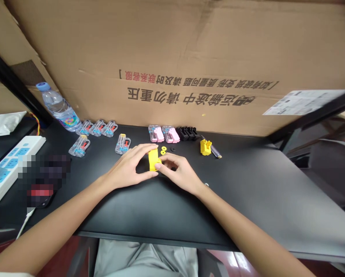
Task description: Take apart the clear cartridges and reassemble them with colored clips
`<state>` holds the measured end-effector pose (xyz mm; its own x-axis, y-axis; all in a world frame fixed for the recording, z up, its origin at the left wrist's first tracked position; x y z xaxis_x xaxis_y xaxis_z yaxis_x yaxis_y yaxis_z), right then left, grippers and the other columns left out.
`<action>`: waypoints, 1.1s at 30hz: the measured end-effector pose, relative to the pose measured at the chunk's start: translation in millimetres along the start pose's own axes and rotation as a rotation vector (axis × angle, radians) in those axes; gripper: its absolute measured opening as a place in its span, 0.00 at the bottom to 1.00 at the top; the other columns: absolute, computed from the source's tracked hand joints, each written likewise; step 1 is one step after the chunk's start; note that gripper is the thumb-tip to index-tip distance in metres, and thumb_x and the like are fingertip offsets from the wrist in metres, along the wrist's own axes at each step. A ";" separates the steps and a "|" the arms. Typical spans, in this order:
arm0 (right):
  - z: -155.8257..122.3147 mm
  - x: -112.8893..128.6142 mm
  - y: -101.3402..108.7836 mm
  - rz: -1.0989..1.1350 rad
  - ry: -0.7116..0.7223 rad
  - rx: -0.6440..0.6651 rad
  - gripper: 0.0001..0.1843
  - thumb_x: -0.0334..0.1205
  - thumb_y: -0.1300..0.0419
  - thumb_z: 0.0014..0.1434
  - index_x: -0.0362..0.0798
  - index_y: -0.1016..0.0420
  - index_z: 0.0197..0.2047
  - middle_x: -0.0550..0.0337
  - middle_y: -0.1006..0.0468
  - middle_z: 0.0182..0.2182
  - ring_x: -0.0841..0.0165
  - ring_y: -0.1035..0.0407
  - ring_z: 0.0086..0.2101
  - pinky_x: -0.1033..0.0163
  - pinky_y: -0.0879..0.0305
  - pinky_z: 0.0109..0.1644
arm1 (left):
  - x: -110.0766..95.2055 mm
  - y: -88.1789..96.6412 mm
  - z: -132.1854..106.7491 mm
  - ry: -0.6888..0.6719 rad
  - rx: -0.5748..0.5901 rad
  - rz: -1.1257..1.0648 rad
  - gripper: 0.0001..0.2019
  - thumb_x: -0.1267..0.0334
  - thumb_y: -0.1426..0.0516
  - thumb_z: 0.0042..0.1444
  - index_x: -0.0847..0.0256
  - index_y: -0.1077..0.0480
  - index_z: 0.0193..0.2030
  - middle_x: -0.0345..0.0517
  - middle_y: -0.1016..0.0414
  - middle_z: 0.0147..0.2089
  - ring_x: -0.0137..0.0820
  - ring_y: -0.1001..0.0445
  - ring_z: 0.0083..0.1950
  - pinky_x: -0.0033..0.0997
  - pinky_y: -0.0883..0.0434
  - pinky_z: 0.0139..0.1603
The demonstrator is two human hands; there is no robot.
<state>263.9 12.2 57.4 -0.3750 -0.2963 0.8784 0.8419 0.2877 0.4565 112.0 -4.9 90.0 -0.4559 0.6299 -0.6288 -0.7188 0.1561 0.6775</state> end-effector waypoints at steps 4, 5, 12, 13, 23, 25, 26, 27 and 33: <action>-0.7 -3.8 -7.7 0.038 -0.068 0.049 0.22 0.61 0.34 0.65 0.48 0.18 0.38 0.60 0.21 0.29 0.70 0.36 0.26 0.63 0.38 0.30 | 0.5 1.0 0.0 -0.010 0.000 0.065 0.32 0.54 0.33 0.63 0.50 0.36 0.71 0.53 0.26 0.68 0.46 0.26 0.69 0.48 0.30 0.69; -1.0 -4.1 -8.4 0.040 -0.072 0.051 0.23 0.61 0.35 0.65 0.48 0.18 0.38 0.60 0.21 0.29 0.70 0.36 0.25 0.63 0.39 0.29 | 0.9 1.2 -0.1 -0.008 0.002 0.076 0.34 0.53 0.32 0.62 0.51 0.36 0.71 0.53 0.26 0.68 0.46 0.25 0.68 0.48 0.29 0.68; -3.4 9.8 -2.4 -0.084 0.050 -0.024 0.19 0.55 0.38 0.71 0.49 0.17 0.38 0.58 0.18 0.33 0.68 0.35 0.27 0.61 0.38 0.32 | 4.4 5.5 -0.9 0.014 -0.057 0.096 0.34 0.57 0.30 0.57 0.52 0.35 0.69 0.50 0.22 0.65 0.45 0.22 0.63 0.45 0.30 0.66; -3.4 12.4 1.5 -0.116 0.078 -0.039 0.18 0.53 0.39 0.72 0.49 0.17 0.38 0.58 0.18 0.33 0.67 0.33 0.28 0.61 0.37 0.34 | 5.4 5.5 -0.8 0.021 -0.061 0.103 0.34 0.57 0.30 0.56 0.52 0.35 0.68 0.50 0.22 0.64 0.45 0.21 0.63 0.46 0.31 0.67; 3.1 -5.2 45.0 -0.593 0.205 -0.148 0.11 0.40 0.39 0.73 0.50 0.14 0.45 0.51 0.17 0.40 0.56 0.26 0.41 0.52 0.28 0.47 | 17.0 -7.6 1.3 0.073 0.085 0.260 0.29 0.50 0.33 0.58 0.57 0.30 0.63 0.50 0.18 0.59 0.46 0.23 0.57 0.50 0.34 0.67; 2.6 -7.0 35.8 -0.695 0.220 -0.097 0.11 0.40 0.38 0.73 0.50 0.13 0.47 0.50 0.18 0.40 0.56 0.27 0.41 0.51 0.28 0.48 | 21.4 -7.1 0.9 0.094 0.093 0.277 0.29 0.49 0.33 0.58 0.58 0.29 0.63 0.50 0.18 0.57 0.47 0.24 0.57 0.51 0.36 0.69; 1.9 -6.2 30.9 -0.739 0.230 -0.078 0.11 0.40 0.38 0.73 0.49 0.12 0.48 0.49 0.18 0.41 0.56 0.28 0.41 0.50 0.28 0.48 | 23.5 -6.7 0.6 0.104 0.094 0.280 0.29 0.48 0.33 0.58 0.58 0.29 0.63 0.49 0.18 0.56 0.47 0.24 0.57 0.51 0.37 0.70; 1.0 -4.6 26.1 -0.771 0.241 -0.061 0.12 0.41 0.38 0.73 0.49 0.12 0.48 0.49 0.18 0.41 0.56 0.28 0.40 0.50 0.28 0.48 | 25.2 -6.2 0.2 0.111 0.094 0.279 0.29 0.47 0.33 0.58 0.58 0.29 0.63 0.49 0.18 0.56 0.47 0.24 0.57 0.52 0.37 0.71; -4.2 6.5 4.6 -0.675 0.276 0.032 0.10 0.43 0.36 0.73 0.52 0.12 0.44 0.51 0.17 0.42 0.57 0.29 0.41 0.51 0.30 0.48 | 27.7 -6.4 -0.6 0.110 0.097 0.258 0.30 0.46 0.33 0.59 0.57 0.30 0.64 0.50 0.18 0.57 0.43 0.21 0.56 0.51 0.42 0.74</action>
Point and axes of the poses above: each hand's wrist, its own z-axis towards the middle knuckle, its own y-axis out of the back of the hand, x = y × z, the point moved 9 cm from there along z, towards the middle knuckle
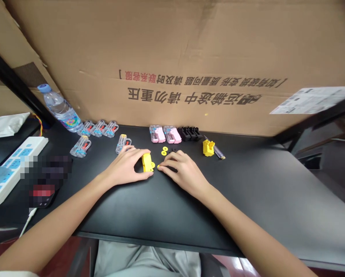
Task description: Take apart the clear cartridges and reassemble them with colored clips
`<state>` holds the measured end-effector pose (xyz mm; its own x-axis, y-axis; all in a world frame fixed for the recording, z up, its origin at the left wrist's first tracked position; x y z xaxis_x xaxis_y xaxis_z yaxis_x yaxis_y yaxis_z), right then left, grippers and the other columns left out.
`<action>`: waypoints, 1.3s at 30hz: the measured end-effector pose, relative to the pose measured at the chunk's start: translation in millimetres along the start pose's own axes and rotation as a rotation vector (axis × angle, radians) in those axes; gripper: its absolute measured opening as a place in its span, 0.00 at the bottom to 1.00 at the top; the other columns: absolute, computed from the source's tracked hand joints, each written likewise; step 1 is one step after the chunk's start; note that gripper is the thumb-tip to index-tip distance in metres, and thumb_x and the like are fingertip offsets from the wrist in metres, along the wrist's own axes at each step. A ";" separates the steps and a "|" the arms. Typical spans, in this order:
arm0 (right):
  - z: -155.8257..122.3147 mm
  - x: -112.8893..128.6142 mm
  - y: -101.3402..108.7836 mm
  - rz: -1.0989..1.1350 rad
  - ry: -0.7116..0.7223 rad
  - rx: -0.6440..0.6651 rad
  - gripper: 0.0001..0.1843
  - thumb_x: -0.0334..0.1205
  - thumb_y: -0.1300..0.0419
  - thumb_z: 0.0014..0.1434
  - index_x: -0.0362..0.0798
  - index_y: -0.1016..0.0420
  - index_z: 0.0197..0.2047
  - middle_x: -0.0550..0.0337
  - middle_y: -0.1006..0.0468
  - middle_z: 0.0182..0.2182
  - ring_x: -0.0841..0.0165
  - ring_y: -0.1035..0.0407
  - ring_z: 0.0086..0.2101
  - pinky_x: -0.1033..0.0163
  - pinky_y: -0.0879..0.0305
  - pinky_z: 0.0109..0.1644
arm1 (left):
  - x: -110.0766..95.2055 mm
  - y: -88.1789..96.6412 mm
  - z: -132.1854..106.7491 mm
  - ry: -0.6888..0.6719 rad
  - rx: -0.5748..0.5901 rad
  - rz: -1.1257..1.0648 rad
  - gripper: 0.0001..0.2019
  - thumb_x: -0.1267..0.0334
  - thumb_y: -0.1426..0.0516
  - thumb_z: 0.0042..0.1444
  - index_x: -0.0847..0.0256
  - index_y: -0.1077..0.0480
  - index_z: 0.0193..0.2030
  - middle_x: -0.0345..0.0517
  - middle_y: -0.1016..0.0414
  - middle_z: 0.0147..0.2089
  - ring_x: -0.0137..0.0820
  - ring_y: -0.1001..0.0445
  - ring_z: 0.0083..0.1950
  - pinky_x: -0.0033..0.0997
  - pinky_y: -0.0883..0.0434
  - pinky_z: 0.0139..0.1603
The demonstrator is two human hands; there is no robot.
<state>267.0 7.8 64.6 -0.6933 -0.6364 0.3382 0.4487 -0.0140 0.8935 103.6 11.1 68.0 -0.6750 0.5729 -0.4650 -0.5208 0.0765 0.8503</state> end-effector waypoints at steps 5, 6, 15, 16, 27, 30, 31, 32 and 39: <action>0.7 -1.9 -5.9 0.130 -0.044 0.042 0.04 0.41 0.34 0.70 0.52 0.18 0.44 0.53 0.18 0.43 0.57 0.27 0.44 0.51 0.30 0.51 | 2.5 0.3 0.9 0.019 -0.001 -0.003 0.31 0.46 0.33 0.59 0.57 0.30 0.64 0.50 0.18 0.57 0.45 0.22 0.58 0.52 0.40 0.74; 0.9 -1.9 -7.2 0.152 -0.043 0.058 0.03 0.41 0.34 0.71 0.52 0.19 0.44 0.53 0.18 0.44 0.57 0.27 0.44 0.51 0.30 0.51 | 3.6 0.2 1.0 0.026 -0.001 -0.009 0.31 0.46 0.32 0.59 0.57 0.30 0.64 0.50 0.18 0.57 0.46 0.22 0.58 0.52 0.40 0.73; 0.4 11.2 -11.7 0.305 0.008 0.157 0.05 0.37 0.41 0.74 0.51 0.26 0.43 0.55 0.20 0.42 0.59 0.31 0.43 0.53 0.34 0.53 | 6.5 -0.4 0.4 0.026 0.003 -0.017 0.31 0.46 0.32 0.58 0.56 0.30 0.64 0.49 0.18 0.57 0.45 0.22 0.57 0.53 0.40 0.74; 0.6 11.1 -11.4 0.335 0.002 0.147 0.05 0.37 0.41 0.73 0.51 0.26 0.42 0.56 0.21 0.41 0.60 0.31 0.43 0.53 0.35 0.52 | 6.2 -0.5 0.4 0.026 0.004 -0.022 0.31 0.46 0.32 0.58 0.56 0.30 0.64 0.50 0.18 0.56 0.45 0.22 0.56 0.53 0.40 0.74; 9.0 -5.9 -24.8 0.747 -0.217 -0.056 0.07 0.45 0.37 0.69 0.51 0.22 0.44 0.58 0.18 0.36 0.64 0.26 0.35 0.59 0.32 0.41 | 1.8 -4.3 -0.1 0.010 0.027 -0.078 0.31 0.46 0.32 0.57 0.54 0.30 0.64 0.48 0.18 0.57 0.45 0.22 0.57 0.53 0.41 0.75; 11.4 -4.7 -23.5 0.716 -0.203 -0.061 0.09 0.47 0.36 0.69 0.51 0.20 0.43 0.57 0.19 0.38 0.64 0.26 0.35 0.58 0.32 0.39 | 0.4 -3.1 0.4 0.002 0.026 -0.078 0.31 0.46 0.31 0.56 0.54 0.30 0.63 0.47 0.18 0.57 0.45 0.22 0.56 0.53 0.42 0.75; 11.9 -3.9 -22.6 0.707 -0.194 -0.058 0.09 0.47 0.36 0.69 0.51 0.19 0.43 0.56 0.19 0.38 0.64 0.27 0.34 0.59 0.32 0.39 | 0.3 -2.8 0.5 0.003 0.026 -0.077 0.32 0.47 0.30 0.56 0.54 0.30 0.63 0.47 0.18 0.58 0.45 0.22 0.56 0.53 0.42 0.75; 12.1 -3.2 -21.8 0.703 -0.188 -0.054 0.10 0.48 0.35 0.69 0.52 0.19 0.43 0.56 0.20 0.38 0.65 0.27 0.33 0.59 0.32 0.38 | 0.2 -2.6 0.5 0.005 0.026 -0.076 0.32 0.47 0.30 0.55 0.54 0.30 0.63 0.48 0.18 0.58 0.45 0.22 0.56 0.53 0.43 0.75; 9.0 -4.6 -31.0 0.754 -0.260 0.010 0.13 0.52 0.36 0.69 0.51 0.22 0.45 0.61 0.20 0.33 0.69 0.35 0.27 0.61 0.38 0.33 | -1.6 -2.9 0.2 -0.013 0.015 -0.065 0.31 0.47 0.31 0.56 0.54 0.30 0.63 0.48 0.19 0.60 0.44 0.21 0.58 0.52 0.43 0.76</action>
Point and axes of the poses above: each hand's wrist, its own z-axis towards the middle knuckle, its own y-axis out of the back of the hand, x = y × z, the point moved 9 cm from there along z, towards the middle knuckle
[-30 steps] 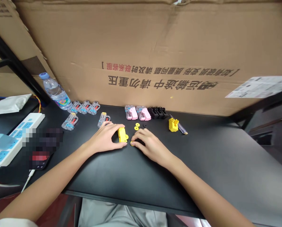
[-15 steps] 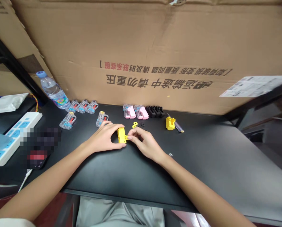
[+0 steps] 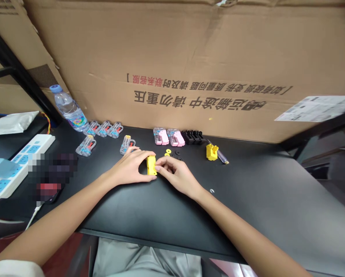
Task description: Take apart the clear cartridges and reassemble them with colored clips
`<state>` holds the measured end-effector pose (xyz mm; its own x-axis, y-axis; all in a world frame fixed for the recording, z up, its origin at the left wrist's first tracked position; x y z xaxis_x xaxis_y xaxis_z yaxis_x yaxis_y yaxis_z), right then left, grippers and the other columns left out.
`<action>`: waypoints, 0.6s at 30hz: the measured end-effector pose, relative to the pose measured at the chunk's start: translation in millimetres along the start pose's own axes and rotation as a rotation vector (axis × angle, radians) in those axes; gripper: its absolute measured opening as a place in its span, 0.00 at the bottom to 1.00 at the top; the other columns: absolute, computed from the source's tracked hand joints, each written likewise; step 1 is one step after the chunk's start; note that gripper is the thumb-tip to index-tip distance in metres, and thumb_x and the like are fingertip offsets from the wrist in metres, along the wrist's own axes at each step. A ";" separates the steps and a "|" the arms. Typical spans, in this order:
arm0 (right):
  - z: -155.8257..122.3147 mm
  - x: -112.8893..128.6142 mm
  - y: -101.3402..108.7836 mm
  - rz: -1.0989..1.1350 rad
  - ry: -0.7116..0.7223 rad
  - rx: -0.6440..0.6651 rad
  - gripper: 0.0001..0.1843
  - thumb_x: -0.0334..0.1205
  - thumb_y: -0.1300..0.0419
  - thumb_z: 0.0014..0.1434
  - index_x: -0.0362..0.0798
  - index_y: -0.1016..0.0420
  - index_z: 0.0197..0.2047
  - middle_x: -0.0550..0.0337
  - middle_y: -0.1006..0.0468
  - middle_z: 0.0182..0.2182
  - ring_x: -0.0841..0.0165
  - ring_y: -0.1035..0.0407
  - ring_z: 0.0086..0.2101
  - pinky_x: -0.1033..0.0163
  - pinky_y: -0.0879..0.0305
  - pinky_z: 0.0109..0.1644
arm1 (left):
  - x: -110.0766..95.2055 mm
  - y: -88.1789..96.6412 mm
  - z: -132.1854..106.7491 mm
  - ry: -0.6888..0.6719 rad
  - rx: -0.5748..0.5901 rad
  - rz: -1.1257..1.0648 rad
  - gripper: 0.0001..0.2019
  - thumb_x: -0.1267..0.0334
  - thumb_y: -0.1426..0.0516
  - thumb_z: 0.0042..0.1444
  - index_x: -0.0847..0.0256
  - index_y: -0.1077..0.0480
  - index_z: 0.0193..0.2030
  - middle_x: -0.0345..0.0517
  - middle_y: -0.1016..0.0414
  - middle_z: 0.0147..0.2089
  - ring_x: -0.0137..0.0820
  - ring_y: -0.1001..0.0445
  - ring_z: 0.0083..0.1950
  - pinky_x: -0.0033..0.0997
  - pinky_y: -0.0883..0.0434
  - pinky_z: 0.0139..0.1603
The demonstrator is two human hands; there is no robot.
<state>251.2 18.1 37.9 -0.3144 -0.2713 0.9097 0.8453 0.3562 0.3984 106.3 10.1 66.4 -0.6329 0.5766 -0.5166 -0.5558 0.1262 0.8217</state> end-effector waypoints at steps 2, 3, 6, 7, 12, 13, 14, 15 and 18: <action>-0.4 0.0 0.2 0.023 -0.002 -0.014 0.14 0.51 0.35 0.68 0.51 0.24 0.49 0.62 0.20 0.34 0.71 0.38 0.25 0.61 0.40 0.32 | -2.3 0.7 0.1 -0.016 -0.008 0.005 0.31 0.48 0.31 0.56 0.54 0.30 0.63 0.48 0.19 0.60 0.44 0.21 0.58 0.52 0.44 0.76; -0.4 0.4 0.2 0.041 -0.005 -0.016 0.16 0.51 0.35 0.67 0.51 0.26 0.51 0.62 0.20 0.35 0.71 0.39 0.25 0.61 0.40 0.32 | -3.3 1.1 0.1 -0.020 -0.012 0.010 0.30 0.49 0.31 0.56 0.54 0.30 0.63 0.49 0.18 0.59 0.44 0.21 0.58 0.52 0.44 0.76; -0.2 0.5 -1.0 0.115 -0.039 0.002 0.18 0.51 0.34 0.66 0.51 0.28 0.53 0.63 0.21 0.34 0.71 0.39 0.25 0.61 0.39 0.32 | -5.8 2.3 0.2 -0.024 -0.019 0.021 0.30 0.48 0.31 0.57 0.54 0.30 0.63 0.49 0.18 0.58 0.44 0.20 0.56 0.53 0.43 0.75; -0.1 0.8 -1.4 0.141 -0.051 0.009 0.18 0.52 0.33 0.66 0.51 0.28 0.52 0.63 0.22 0.34 0.71 0.39 0.25 0.61 0.39 0.32 | -6.8 2.8 0.2 -0.026 -0.022 0.021 0.29 0.48 0.31 0.57 0.54 0.30 0.63 0.49 0.18 0.58 0.43 0.19 0.56 0.53 0.43 0.75; -0.3 2.5 -2.3 0.244 -0.093 0.021 0.20 0.53 0.31 0.64 0.52 0.31 0.51 0.65 0.23 0.32 0.70 0.36 0.26 0.60 0.38 0.34 | -11.6 6.4 -0.1 -0.049 -0.056 0.031 0.30 0.49 0.31 0.55 0.55 0.29 0.62 0.49 0.17 0.55 0.43 0.19 0.54 0.53 0.42 0.75; -0.5 2.2 -2.5 0.264 -0.103 0.025 0.21 0.52 0.30 0.63 0.52 0.32 0.51 0.65 0.23 0.32 0.71 0.36 0.26 0.61 0.38 0.34 | -12.1 7.3 -0.3 -0.052 -0.066 0.035 0.30 0.49 0.31 0.55 0.55 0.28 0.62 0.49 0.17 0.54 0.43 0.19 0.54 0.53 0.41 0.74; -0.7 1.7 -2.6 0.285 -0.113 0.028 0.22 0.51 0.29 0.62 0.52 0.32 0.52 0.66 0.23 0.32 0.71 0.36 0.26 0.61 0.37 0.35 | -12.4 8.2 -0.5 -0.055 -0.075 0.038 0.31 0.49 0.30 0.54 0.55 0.28 0.62 0.49 0.17 0.53 0.43 0.19 0.53 0.54 0.41 0.74; -0.9 1.0 -2.8 0.307 -0.125 0.035 0.23 0.51 0.29 0.62 0.52 0.33 0.52 0.67 0.23 0.32 0.71 0.36 0.27 0.61 0.37 0.36 | -12.8 9.1 -0.8 -0.059 -0.084 0.038 0.31 0.49 0.30 0.53 0.55 0.28 0.62 0.48 0.16 0.52 0.43 0.19 0.52 0.54 0.41 0.74; -1.4 -1.8 -2.9 0.368 -0.164 0.055 0.26 0.50 0.26 0.59 0.53 0.34 0.53 0.67 0.22 0.31 0.71 0.33 0.28 0.61 0.36 0.37 | -14.7 10.6 -1.7 -0.084 -0.100 0.032 0.33 0.49 0.29 0.52 0.57 0.28 0.63 0.48 0.16 0.49 0.42 0.19 0.50 0.53 0.40 0.74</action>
Point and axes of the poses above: each hand's wrist, its own z-axis towards the middle knuckle, its own y-axis out of the back of the hand, x = y × z, the point moved 9 cm from there along z, towards the middle knuckle
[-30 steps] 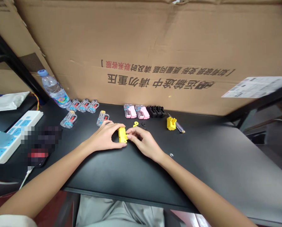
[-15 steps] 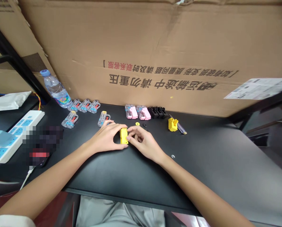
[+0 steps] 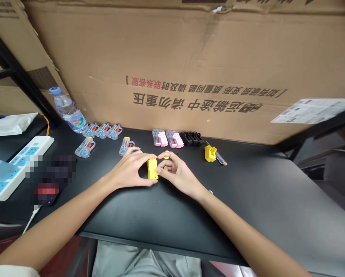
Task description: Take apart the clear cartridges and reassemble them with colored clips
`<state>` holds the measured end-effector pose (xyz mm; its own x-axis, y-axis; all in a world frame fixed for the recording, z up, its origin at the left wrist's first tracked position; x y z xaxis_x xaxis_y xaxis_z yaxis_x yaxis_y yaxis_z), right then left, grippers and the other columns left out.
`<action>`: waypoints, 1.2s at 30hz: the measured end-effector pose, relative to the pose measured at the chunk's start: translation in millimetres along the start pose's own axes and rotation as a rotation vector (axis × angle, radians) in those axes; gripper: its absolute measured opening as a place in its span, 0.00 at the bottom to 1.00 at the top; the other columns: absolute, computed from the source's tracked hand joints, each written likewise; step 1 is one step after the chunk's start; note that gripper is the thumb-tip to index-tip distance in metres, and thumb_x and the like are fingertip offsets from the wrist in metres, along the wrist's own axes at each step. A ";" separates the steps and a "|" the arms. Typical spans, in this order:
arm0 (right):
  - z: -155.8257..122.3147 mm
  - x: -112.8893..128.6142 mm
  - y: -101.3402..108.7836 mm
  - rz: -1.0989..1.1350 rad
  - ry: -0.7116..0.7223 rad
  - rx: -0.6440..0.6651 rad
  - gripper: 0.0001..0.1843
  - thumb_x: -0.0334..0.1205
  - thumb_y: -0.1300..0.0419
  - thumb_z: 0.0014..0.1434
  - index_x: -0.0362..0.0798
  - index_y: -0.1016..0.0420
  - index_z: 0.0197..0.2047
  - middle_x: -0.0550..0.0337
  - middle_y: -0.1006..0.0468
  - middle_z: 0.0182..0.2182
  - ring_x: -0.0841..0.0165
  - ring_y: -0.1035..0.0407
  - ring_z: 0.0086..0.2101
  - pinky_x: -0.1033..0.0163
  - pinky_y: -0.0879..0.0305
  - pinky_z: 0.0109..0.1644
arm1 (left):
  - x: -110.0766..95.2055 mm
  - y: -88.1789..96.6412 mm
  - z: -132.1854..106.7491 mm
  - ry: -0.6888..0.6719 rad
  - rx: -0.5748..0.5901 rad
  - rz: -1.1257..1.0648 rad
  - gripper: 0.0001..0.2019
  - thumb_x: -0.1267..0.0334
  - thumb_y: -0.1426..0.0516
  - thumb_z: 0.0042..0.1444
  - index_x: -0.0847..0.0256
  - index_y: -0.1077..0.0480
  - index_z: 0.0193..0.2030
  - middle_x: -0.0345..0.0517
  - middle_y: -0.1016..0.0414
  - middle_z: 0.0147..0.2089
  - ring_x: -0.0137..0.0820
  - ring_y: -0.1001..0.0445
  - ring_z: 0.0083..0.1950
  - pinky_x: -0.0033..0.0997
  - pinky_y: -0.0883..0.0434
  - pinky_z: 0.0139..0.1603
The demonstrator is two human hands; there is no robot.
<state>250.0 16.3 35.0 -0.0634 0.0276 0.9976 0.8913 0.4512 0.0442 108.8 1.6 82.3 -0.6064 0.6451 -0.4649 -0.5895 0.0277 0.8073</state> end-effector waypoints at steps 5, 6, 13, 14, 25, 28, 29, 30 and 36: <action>0.0 -4.2 0.9 0.063 -0.052 0.009 0.30 0.48 0.23 0.55 0.53 0.34 0.52 0.67 0.20 0.31 0.70 0.30 0.30 0.61 0.35 0.39 | -3.5 0.8 -0.7 -0.035 -0.011 -0.007 0.33 0.48 0.29 0.53 0.56 0.28 0.63 0.48 0.16 0.50 0.43 0.19 0.50 0.54 0.40 0.74; 0.0 -4.4 1.0 0.063 -0.054 0.007 0.30 0.48 0.23 0.55 0.53 0.35 0.52 0.66 0.20 0.32 0.70 0.30 0.30 0.61 0.35 0.39 | -3.9 0.6 -0.7 -0.037 -0.009 -0.004 0.33 0.48 0.29 0.53 0.56 0.28 0.63 0.48 0.16 0.50 0.43 0.19 0.51 0.55 0.40 0.74; -0.4 4.4 15.1 0.026 -0.007 -0.111 0.29 0.55 0.26 0.59 0.52 0.29 0.56 0.63 0.20 0.33 0.69 0.31 0.29 0.61 0.35 0.34 | -1.1 8.5 0.4 0.019 -0.044 -0.034 0.32 0.49 0.30 0.54 0.54 0.29 0.63 0.49 0.17 0.56 0.45 0.20 0.54 0.55 0.40 0.74; -1.0 5.5 18.5 0.020 -0.002 -0.136 0.27 0.57 0.28 0.60 0.51 0.27 0.55 0.62 0.20 0.34 0.70 0.32 0.28 0.61 0.35 0.34 | -1.3 11.5 0.4 0.028 -0.062 -0.057 0.32 0.49 0.30 0.53 0.53 0.29 0.63 0.49 0.17 0.57 0.45 0.20 0.56 0.54 0.40 0.74; -10.7 -4.8 -21.0 0.432 -0.152 0.198 0.29 0.64 0.25 0.55 0.48 0.16 0.46 0.54 0.16 0.39 0.66 0.24 0.36 0.60 0.27 0.44 | -10.9 19.0 -2.7 -0.006 -0.132 -0.399 0.37 0.49 0.24 0.48 0.53 0.30 0.63 0.52 0.21 0.63 0.47 0.23 0.63 0.51 0.31 0.69; -15.0 -1.8 -32.4 0.434 -0.179 0.272 0.33 0.66 0.26 0.55 0.47 0.16 0.50 0.49 0.15 0.44 0.62 0.21 0.41 0.56 0.26 0.51 | -13.3 10.0 -2.7 -0.030 -0.087 -0.341 0.37 0.49 0.25 0.49 0.51 0.29 0.64 0.52 0.22 0.64 0.48 0.25 0.66 0.53 0.32 0.71; -15.6 -1.5 -33.5 0.436 -0.184 0.275 0.33 0.66 0.26 0.55 0.47 0.16 0.51 0.49 0.15 0.44 0.61 0.21 0.42 0.56 0.26 0.51 | -13.8 8.5 -2.5 -0.035 -0.078 -0.326 0.38 0.49 0.25 0.49 0.51 0.30 0.65 0.52 0.22 0.64 0.48 0.26 0.67 0.53 0.33 0.71; -15.6 -1.6 -33.0 0.438 -0.184 0.266 0.33 0.65 0.25 0.55 0.47 0.16 0.51 0.49 0.15 0.43 0.61 0.20 0.43 0.56 0.26 0.51 | -13.8 8.1 -2.2 -0.039 -0.070 -0.312 0.38 0.49 0.25 0.50 0.50 0.31 0.67 0.52 0.23 0.65 0.48 0.27 0.68 0.53 0.33 0.72; -9.5 -4.4 -9.4 0.438 -0.142 0.086 0.27 0.56 0.20 0.52 0.49 0.17 0.48 0.50 0.15 0.46 0.63 0.22 0.40 0.59 0.27 0.44 | 5.8 39.2 2.6 -0.038 -0.037 -0.065 0.46 0.38 0.24 0.44 0.48 0.32 0.68 0.51 0.29 0.73 0.53 0.36 0.75 0.57 0.44 0.77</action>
<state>246.2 3.5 30.7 0.2441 0.3510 0.9040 0.8080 0.4419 -0.3898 83.6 8.5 112.2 -0.5464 0.6711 -0.5010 -0.6466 0.0422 0.7617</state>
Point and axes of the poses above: each hand's wrist, its own z-axis towards the middle knuckle, its own y-axis out of the back of the hand, x = y × z, the point moved 9 cm from there along z, towards the middle knuckle
